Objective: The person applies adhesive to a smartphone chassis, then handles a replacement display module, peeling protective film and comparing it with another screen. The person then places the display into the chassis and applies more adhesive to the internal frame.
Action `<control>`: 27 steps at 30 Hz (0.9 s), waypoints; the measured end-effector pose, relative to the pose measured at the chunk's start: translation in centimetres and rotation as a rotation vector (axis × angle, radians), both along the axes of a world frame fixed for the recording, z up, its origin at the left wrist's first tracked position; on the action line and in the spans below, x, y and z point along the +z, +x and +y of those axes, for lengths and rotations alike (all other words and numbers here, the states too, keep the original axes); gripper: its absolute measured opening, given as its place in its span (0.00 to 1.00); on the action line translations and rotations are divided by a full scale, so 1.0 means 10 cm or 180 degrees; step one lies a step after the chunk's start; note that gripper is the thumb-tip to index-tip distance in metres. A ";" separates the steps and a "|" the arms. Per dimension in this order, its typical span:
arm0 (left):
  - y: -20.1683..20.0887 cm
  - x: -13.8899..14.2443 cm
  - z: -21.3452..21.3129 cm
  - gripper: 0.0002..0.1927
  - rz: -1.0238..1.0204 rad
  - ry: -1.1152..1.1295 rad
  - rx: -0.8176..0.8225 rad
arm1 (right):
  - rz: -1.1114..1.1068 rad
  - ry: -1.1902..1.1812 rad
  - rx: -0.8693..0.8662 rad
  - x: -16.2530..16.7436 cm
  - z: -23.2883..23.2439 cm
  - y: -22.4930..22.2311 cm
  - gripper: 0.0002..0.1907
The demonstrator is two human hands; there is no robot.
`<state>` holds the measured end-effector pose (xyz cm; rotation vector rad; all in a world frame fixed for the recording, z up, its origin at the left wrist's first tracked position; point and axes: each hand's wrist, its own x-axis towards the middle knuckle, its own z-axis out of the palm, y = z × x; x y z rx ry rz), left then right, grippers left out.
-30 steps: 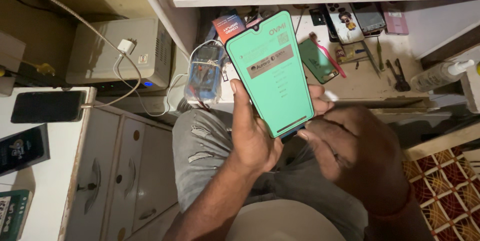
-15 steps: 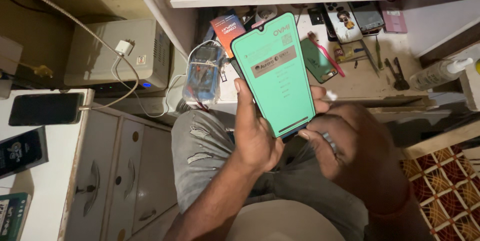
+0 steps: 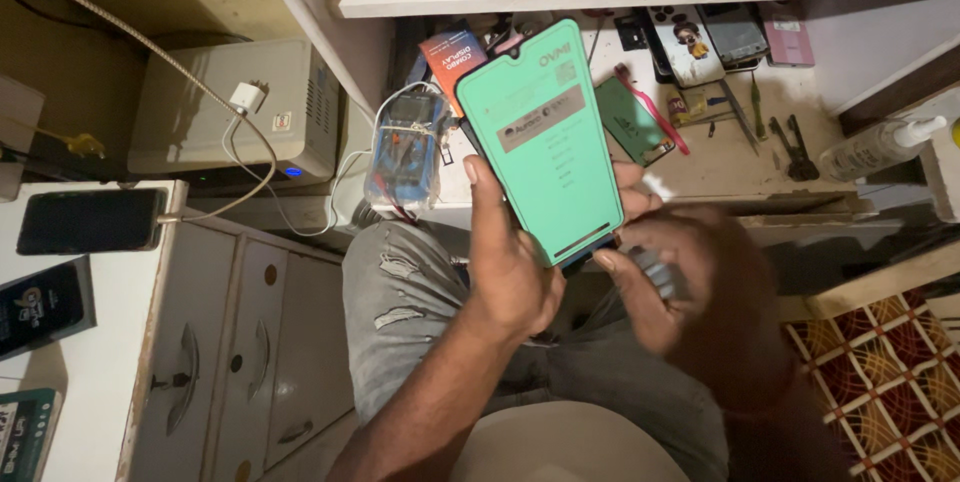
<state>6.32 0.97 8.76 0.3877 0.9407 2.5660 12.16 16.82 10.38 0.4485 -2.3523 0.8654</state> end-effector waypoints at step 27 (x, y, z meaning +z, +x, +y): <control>0.02 -0.03 0.01 0.51 0.0132 -0.0178 -0.0005 | -0.0008 0.0511 -0.0277 0.08 -0.03 0.01 0.08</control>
